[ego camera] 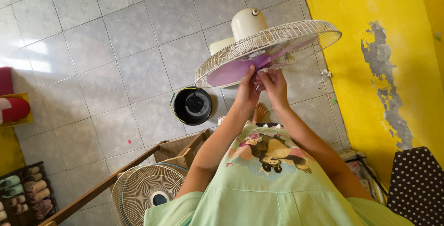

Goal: The person assembles a standing electric fan by attaching the front grille, inserting the purple fan blade, securing it with a nut, and then attaching the rear grille. The person then plugs the fan into a wall socket.

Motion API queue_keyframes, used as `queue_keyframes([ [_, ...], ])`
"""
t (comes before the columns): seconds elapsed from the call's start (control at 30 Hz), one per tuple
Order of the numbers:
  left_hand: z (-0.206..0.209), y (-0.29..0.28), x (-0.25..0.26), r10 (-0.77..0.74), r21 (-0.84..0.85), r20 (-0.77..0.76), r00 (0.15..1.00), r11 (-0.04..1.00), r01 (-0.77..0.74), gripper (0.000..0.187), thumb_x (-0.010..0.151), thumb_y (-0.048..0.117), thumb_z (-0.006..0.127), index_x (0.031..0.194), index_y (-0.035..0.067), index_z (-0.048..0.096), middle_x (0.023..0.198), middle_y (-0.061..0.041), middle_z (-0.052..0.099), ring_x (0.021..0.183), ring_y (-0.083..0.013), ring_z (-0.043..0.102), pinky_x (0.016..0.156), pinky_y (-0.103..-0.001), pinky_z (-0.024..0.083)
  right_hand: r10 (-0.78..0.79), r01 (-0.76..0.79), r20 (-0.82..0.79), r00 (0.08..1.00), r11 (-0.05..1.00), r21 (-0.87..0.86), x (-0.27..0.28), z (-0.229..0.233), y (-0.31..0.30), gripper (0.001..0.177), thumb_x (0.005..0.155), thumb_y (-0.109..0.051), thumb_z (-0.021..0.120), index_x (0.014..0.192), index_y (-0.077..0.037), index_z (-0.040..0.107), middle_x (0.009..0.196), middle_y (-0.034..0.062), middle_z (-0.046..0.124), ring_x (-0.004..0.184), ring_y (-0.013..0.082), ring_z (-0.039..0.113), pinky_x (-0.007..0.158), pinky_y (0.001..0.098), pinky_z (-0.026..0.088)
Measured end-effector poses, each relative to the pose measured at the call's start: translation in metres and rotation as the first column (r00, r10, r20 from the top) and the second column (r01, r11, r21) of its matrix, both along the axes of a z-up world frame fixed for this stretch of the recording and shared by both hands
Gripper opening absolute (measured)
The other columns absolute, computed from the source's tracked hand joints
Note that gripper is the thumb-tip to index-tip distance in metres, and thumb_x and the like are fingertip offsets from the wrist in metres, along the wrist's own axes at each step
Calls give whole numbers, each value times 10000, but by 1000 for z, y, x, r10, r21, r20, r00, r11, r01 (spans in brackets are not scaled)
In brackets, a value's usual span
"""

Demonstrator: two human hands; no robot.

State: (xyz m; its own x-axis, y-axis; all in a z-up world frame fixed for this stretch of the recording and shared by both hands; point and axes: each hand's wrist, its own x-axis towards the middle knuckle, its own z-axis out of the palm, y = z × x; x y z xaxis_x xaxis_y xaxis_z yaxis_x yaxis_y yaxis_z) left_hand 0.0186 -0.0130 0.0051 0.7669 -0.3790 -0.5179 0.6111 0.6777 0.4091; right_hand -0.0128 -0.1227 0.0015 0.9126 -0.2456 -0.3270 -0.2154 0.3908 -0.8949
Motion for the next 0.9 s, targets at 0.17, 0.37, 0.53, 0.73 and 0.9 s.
queue_keyframes([
  [0.17,2,0,4,37,40,15,999,999,-37,419,944,469,692,1101,81,703,966,-32,716,848,-129,669,646,-259,508,29,-29,-26,999,1000,-6,2,5,0,298,1021,-220,670,1176,1,542,1009,117,738,869,157,750,698,255,598],
  [0.37,-9,-1,0,87,86,-42,995,993,-84,345,962,415,731,1056,92,657,925,-21,673,827,-148,655,688,-304,547,6,-6,-2,1000,998,-65,5,18,6,332,990,-162,692,1198,4,494,1015,123,729,874,169,744,665,266,587],
  [0.53,-25,-6,-2,154,124,-137,978,983,-137,294,926,340,739,1083,107,653,960,2,680,871,-95,672,761,-271,570,-34,67,82,996,894,-443,2,25,9,345,997,-135,692,1220,30,489,977,149,703,857,194,709,661,277,574],
  [0.73,-37,-13,-6,170,52,-42,984,984,-168,300,1005,290,755,1101,35,630,923,-72,662,791,-137,641,658,-250,494,-40,44,-49,998,996,75,4,13,3,299,1023,-208,592,1219,-25,461,938,117,699,835,181,722,679,281,581],
  [0.9,-29,-17,-9,211,-12,-73,975,977,-212,217,969,206,707,1129,71,652,962,-8,700,797,-84,629,658,-224,487,8,-11,-58,998,998,-57,3,4,-1,318,1103,-257,541,1228,31,490,918,130,718,818,183,726,710,286,579],
])
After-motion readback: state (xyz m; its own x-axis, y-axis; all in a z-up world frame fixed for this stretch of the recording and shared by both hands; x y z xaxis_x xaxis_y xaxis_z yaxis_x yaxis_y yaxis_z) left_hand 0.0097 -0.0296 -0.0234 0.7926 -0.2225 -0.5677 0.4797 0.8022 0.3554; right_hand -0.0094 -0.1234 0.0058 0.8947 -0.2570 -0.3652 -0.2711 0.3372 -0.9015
